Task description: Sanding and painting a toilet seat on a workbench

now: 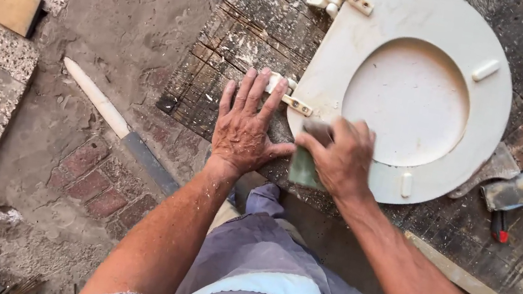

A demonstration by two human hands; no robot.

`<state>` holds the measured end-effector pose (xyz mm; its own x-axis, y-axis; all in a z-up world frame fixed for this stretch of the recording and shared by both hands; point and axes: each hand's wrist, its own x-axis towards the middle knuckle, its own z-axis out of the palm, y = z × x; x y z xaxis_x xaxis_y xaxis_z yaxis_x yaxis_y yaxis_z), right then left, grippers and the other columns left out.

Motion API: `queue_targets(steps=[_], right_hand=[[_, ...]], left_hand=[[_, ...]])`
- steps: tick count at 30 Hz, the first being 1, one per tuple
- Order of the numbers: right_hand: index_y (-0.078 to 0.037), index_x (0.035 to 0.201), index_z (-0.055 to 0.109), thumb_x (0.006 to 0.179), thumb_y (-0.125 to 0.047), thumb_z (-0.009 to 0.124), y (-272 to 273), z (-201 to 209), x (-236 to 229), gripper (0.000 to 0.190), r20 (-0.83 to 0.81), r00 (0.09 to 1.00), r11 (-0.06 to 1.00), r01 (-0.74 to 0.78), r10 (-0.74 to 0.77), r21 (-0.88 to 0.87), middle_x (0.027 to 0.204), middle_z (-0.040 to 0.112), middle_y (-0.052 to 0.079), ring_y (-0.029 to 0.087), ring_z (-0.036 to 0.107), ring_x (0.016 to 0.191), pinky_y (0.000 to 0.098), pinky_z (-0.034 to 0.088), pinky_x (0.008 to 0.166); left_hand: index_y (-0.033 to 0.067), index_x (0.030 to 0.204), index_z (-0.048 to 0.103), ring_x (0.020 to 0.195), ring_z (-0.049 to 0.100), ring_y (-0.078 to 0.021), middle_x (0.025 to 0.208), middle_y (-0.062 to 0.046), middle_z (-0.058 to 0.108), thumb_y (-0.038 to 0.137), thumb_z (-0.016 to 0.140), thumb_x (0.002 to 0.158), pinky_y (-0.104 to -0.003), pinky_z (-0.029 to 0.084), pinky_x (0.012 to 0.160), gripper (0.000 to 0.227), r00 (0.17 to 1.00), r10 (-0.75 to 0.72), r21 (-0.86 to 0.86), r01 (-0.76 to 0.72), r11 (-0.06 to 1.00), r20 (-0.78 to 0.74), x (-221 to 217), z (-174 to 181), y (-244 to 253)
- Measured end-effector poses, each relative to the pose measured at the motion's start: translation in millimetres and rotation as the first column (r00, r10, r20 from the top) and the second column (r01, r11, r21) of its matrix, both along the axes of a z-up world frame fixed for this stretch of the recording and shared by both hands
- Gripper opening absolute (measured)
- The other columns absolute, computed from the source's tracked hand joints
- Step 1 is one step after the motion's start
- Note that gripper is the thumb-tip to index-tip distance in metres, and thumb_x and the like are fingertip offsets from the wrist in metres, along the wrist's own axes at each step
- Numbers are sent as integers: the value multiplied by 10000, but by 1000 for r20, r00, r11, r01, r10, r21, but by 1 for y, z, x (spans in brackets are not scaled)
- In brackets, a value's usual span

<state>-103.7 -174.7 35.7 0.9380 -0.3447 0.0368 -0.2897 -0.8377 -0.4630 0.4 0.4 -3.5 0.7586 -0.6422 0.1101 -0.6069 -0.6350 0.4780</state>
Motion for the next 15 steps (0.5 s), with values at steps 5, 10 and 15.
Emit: queue_targets(steps=[5, 10, 15], right_hand=[[-89, 838, 612, 838, -599, 770, -10, 6, -18, 535, -85, 996, 999, 32, -29, 34, 750, 624, 93, 276, 576, 859, 451, 405, 905], [-73, 833, 631, 772, -589, 803, -28, 38, -88, 547, -210, 976, 997, 59, -49, 40, 767, 651, 107, 283, 620, 845, 477, 450, 908], [-31, 860, 624, 698, -589, 868, -51, 34, -153, 631, -206, 919, 937, 349, -338, 19, 808, 616, 153, 326, 652, 814, 432, 520, 757]], left_hand=[[282, 1582, 317, 1522, 259, -322, 1616, -114, 329, 940, 667, 567, -573, 169, 1230, 1259, 999, 8, -19, -7, 1000, 48, -1, 3, -2], [250, 1596, 289, 1526, 250, -322, 1640, -113, 293, 977, 650, 541, -574, 157, 1230, 1331, 996, -16, -68, 22, 997, 87, -2, 5, 4], [158, 1559, 358, 1405, 445, -363, 1564, -168, 411, 856, 646, 729, -598, 296, 1166, 1122, 975, -205, -124, 215, 969, 91, -22, 37, -4]])
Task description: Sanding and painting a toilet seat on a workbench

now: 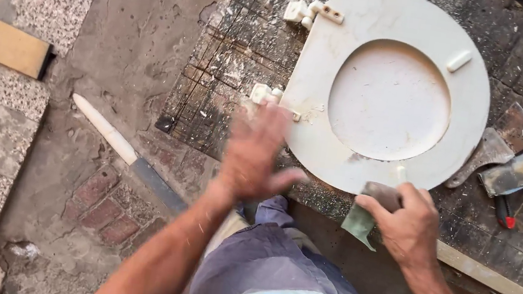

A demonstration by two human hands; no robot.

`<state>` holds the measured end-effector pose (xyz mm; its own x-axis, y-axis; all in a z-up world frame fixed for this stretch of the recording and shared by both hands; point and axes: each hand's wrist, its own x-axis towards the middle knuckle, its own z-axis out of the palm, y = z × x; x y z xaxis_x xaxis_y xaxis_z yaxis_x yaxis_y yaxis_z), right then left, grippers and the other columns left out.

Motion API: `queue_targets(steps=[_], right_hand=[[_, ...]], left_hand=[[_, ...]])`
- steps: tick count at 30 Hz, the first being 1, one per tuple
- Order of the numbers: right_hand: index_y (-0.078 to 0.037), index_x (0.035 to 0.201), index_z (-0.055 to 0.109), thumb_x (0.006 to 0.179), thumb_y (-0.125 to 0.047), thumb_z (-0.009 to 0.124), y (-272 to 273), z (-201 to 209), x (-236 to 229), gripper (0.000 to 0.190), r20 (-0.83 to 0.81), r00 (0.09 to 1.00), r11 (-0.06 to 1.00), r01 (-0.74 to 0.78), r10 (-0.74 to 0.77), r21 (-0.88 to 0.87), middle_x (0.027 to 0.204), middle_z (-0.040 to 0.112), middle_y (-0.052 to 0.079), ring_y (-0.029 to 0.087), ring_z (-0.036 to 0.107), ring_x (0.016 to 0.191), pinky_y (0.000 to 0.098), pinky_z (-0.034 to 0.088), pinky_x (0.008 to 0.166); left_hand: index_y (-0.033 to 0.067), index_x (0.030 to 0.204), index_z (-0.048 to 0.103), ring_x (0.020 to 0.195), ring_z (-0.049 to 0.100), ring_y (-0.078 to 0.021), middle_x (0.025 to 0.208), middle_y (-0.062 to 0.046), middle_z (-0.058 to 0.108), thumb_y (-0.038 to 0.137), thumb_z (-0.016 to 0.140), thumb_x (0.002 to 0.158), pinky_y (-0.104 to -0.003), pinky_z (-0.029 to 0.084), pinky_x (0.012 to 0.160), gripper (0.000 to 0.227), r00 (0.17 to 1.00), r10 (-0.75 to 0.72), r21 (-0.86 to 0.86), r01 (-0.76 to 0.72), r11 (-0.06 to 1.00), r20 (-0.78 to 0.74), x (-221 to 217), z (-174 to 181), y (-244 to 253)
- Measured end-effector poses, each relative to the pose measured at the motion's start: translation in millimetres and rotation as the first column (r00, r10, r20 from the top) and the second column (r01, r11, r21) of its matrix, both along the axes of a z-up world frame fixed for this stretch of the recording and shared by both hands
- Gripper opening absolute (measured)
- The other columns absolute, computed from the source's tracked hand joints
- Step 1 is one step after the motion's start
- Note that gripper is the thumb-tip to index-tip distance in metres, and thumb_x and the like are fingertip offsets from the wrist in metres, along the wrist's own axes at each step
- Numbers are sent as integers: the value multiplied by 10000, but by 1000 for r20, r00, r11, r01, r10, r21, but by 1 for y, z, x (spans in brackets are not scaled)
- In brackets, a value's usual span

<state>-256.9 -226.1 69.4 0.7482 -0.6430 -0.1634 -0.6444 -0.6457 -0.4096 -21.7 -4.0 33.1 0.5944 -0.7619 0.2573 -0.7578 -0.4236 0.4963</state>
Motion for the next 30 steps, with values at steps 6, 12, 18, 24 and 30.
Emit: queue_targets(steps=[6, 12, 18, 24, 30], right_hand=[[-17, 811, 628, 775, -464, 913, -1, 22, 7, 531, 20, 993, 992, 114, -115, 46, 700, 595, 162, 310, 636, 673, 396, 503, 625], [2, 873, 612, 733, -482, 912, -14, 8, -10, 587, 67, 993, 993, 89, -94, 80, 742, 603, 229, 329, 636, 675, 393, 458, 576], [18, 816, 605, 727, -392, 914, -1, 27, -11, 521, 39, 987, 980, 149, -156, 133, 692, 587, 258, 381, 619, 640, 422, 448, 575], [1, 823, 601, 735, -461, 899, -8, 21, -12, 556, 63, 990, 983, 120, -130, 138, 707, 600, 238, 350, 612, 636, 420, 432, 549], [-20, 788, 606, 759, -409, 916, -9, 23, -5, 498, 71, 988, 983, 125, -135, 135, 631, 583, 182, 320, 611, 610, 394, 451, 569]], left_hand=[[98, 1603, 145, 1548, 182, -297, 1674, -130, 183, 829, 92, 843, -452, 150, 1254, 1057, 876, -481, 345, 457, 820, -17, -94, -7, -52], [143, 1559, 341, 1504, 274, -272, 1617, -108, 338, 834, 445, 835, -559, 125, 1218, 1006, 972, -196, 228, 163, 960, 128, -42, 0, -5], [2, 1596, 203, 1518, 96, -448, 1669, -234, 130, 753, 582, 830, -658, 43, 1182, 1137, 907, 414, 386, -411, 826, 80, -7, 13, 58], [63, 1558, 327, 1502, 251, -369, 1619, -202, 298, 712, 691, 774, -579, 58, 1222, 1081, 993, -64, 189, 82, 979, -98, -68, 9, -16], [111, 1588, 215, 1546, 114, -308, 1671, -114, 182, 816, 178, 871, -520, 4, 1241, 1007, 927, -371, 462, 353, 814, -54, -95, 15, -44]])
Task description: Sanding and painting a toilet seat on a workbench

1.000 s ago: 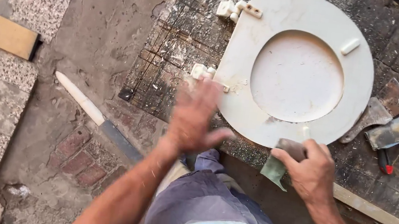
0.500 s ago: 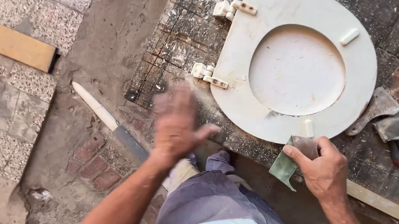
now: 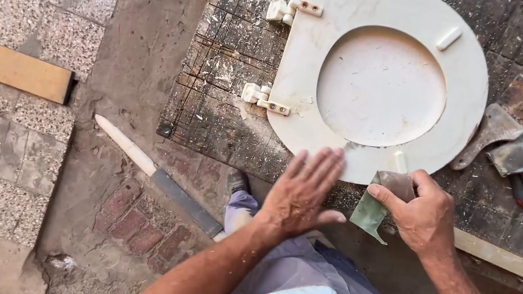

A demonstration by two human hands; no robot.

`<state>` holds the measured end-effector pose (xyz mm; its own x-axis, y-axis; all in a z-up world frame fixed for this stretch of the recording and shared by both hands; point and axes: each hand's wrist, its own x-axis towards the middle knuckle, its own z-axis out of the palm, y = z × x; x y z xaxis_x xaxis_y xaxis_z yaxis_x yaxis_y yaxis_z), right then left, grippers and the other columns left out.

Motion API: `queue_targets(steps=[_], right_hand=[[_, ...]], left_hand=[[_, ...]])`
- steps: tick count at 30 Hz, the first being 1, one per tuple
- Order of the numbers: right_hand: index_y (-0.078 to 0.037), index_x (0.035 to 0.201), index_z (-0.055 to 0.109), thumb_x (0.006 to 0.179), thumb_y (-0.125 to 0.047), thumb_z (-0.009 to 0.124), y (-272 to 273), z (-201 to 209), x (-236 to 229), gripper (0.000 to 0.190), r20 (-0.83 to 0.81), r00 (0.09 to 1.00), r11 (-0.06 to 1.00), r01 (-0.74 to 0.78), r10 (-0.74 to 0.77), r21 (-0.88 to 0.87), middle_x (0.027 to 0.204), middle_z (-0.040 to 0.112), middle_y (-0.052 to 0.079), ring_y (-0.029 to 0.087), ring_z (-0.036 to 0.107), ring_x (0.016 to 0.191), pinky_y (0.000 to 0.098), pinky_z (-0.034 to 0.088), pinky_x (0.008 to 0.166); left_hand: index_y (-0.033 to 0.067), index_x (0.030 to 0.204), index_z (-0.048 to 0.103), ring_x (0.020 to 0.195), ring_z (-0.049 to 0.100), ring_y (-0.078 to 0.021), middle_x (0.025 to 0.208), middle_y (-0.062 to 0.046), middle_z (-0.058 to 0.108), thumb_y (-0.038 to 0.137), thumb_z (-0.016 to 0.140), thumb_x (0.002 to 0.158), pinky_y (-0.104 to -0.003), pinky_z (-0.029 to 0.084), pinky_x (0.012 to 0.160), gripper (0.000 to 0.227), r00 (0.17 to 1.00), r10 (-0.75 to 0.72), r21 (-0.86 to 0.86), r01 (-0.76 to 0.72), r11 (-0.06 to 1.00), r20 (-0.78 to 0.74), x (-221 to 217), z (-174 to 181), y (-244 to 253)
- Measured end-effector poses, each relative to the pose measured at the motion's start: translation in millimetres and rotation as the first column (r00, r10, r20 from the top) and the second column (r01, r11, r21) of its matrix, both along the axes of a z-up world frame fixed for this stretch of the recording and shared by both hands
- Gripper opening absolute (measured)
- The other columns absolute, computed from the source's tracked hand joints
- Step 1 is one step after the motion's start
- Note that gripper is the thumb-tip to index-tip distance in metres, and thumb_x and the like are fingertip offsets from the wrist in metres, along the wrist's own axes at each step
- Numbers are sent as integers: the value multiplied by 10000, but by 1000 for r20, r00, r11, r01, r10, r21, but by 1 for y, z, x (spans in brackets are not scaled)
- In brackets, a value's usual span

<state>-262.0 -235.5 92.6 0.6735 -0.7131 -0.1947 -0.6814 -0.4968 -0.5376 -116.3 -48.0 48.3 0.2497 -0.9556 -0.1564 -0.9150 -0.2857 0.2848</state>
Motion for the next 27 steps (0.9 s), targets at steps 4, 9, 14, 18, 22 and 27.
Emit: queue_targets(steps=[4, 9, 14, 18, 22, 27], right_hand=[[-20, 792, 600, 745, -417, 915, -3, -7, -10, 509, -12, 1000, 1000, 12, -12, -2, 649, 583, 195, 338, 623, 631, 401, 455, 571], [-12, 804, 601, 749, -417, 911, -6, -9, -16, 513, 3, 1000, 999, 19, -19, 34, 661, 585, 215, 323, 614, 620, 406, 453, 569], [-69, 701, 437, 725, -538, 837, -6, 6, -4, 616, -163, 985, 997, 57, -48, 47, 601, 349, 31, 221, 308, 613, 387, 329, 570], [-78, 694, 381, 722, -556, 825, -4, 8, -1, 653, -150, 988, 997, 50, -41, 58, 625, 302, 19, 215, 273, 631, 381, 303, 564], [-76, 706, 428, 717, -604, 809, -4, 7, 1, 652, -198, 980, 1000, 25, -22, 14, 590, 402, 74, 275, 355, 607, 414, 363, 602], [-71, 706, 490, 718, -573, 823, -7, 9, -5, 602, -171, 985, 998, 44, -37, 39, 595, 414, 37, 225, 366, 590, 390, 349, 565]], left_hand=[[108, 1582, 256, 1532, 174, -312, 1658, -130, 225, 831, 241, 875, -544, 70, 1231, 1011, 995, 100, -21, -99, 995, 31, 27, -1, 24], [92, 1584, 270, 1522, 188, -340, 1659, -152, 220, 818, 437, 869, -573, 49, 1223, 1032, 955, 282, -77, -276, 958, 94, 56, 0, 48], [32, 1576, 259, 1540, 204, -339, 1658, -154, 202, 836, 360, 906, -569, 159, 1238, 1051, 916, 353, -150, -329, 932, 190, 46, 3, 43], [-3, 1582, 179, 1541, 183, -327, 1665, -190, 152, 842, 309, 895, -521, 138, 1242, 1096, 956, 257, -62, -251, 966, 141, 25, 5, 20], [-11, 1588, 114, 1544, 164, -347, 1666, -212, 119, 849, 322, 861, -491, 175, 1244, 1144, 992, 117, -73, -113, 991, 53, 6, 10, -4], [-9, 1567, 107, 1516, 172, -330, 1646, -221, 115, 892, 117, 853, -509, 207, 1202, 1149, 958, 40, 121, -77, 990, 284, 37, 16, -6]])
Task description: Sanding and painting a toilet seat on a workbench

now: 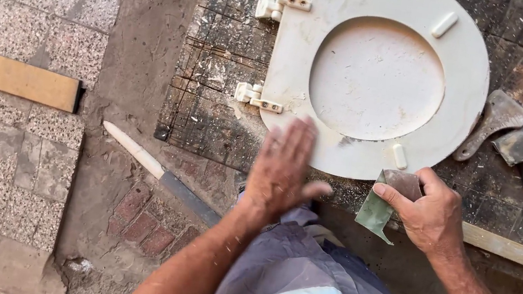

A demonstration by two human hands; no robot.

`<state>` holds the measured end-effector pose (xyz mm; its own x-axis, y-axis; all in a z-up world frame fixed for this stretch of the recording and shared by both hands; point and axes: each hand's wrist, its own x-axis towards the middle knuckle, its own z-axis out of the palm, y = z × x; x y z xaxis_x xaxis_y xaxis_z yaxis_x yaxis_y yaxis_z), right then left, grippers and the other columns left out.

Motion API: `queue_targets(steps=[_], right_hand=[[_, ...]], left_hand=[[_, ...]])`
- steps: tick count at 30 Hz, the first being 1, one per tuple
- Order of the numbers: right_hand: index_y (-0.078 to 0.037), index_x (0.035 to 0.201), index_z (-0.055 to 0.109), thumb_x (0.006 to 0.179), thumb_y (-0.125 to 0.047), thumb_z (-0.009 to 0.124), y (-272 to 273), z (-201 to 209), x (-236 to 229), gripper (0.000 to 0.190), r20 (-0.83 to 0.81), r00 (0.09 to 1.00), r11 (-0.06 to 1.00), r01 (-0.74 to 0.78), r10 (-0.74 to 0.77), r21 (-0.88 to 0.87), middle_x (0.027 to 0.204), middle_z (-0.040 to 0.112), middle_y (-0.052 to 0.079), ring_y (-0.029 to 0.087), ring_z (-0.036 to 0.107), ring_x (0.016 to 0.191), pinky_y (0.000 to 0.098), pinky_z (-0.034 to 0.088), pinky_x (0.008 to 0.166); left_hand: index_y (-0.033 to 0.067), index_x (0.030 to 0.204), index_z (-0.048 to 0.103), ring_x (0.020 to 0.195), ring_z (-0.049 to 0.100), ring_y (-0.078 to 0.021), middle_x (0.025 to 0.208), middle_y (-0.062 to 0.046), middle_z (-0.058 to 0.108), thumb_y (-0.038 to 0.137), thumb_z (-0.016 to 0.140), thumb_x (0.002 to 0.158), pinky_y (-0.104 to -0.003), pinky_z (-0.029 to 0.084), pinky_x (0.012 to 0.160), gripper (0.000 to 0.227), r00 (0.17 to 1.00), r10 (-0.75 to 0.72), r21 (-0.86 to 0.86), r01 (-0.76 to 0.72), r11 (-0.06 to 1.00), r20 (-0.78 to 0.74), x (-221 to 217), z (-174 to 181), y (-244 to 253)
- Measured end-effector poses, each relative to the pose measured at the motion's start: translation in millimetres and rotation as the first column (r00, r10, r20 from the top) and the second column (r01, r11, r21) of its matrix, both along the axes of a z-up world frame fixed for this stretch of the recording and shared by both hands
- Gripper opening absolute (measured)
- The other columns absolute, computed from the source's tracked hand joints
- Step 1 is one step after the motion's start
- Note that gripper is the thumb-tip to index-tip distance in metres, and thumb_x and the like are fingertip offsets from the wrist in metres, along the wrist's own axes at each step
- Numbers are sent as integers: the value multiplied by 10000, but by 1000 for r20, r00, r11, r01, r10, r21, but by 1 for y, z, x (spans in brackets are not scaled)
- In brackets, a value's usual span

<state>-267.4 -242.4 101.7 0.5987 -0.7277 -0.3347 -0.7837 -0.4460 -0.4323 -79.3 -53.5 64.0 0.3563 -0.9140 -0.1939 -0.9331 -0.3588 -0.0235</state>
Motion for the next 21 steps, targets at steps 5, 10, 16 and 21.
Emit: queue_targets(steps=[5, 10, 16, 21], right_hand=[[-67, 736, 523, 715, -593, 808, 1, -6, -11, 598, -7, 1000, 1000, -16, 16, -9, 621, 460, 49, 243, 400, 599, 402, 368, 567], [-64, 718, 516, 709, -571, 829, 4, -7, -15, 596, 40, 999, 999, -35, 37, -34, 595, 440, 43, 212, 369, 595, 380, 373, 555], [-65, 726, 486, 716, -588, 811, 1, -8, -21, 615, 37, 999, 999, -32, 33, -28, 610, 397, 44, 231, 337, 611, 395, 353, 572], [-72, 758, 542, 717, -528, 846, 4, -6, -19, 549, 43, 999, 1000, -23, 24, -20, 598, 467, 50, 225, 381, 592, 391, 376, 580]], left_hand=[[23, 1590, 192, 1548, 140, -306, 1667, -170, 153, 855, 98, 880, -536, 141, 1228, 1098, 992, 124, -123, -120, 985, 25, 6, 3, 9], [42, 1581, 143, 1549, 138, -295, 1669, -157, 122, 850, -19, 837, -514, 117, 1245, 1110, 996, -74, -90, 69, 994, -56, -31, 3, 11], [7, 1595, 115, 1561, 74, -304, 1672, -177, 45, 861, 80, 886, -535, 56, 1250, 1111, 990, 144, -109, -142, 984, 7, 6, -4, -9], [86, 1585, 110, 1542, 58, -319, 1668, -137, 66, 893, -75, 747, -557, 27, 1222, 1178, 987, -138, 24, 141, 990, -87, -36, 6, -30]])
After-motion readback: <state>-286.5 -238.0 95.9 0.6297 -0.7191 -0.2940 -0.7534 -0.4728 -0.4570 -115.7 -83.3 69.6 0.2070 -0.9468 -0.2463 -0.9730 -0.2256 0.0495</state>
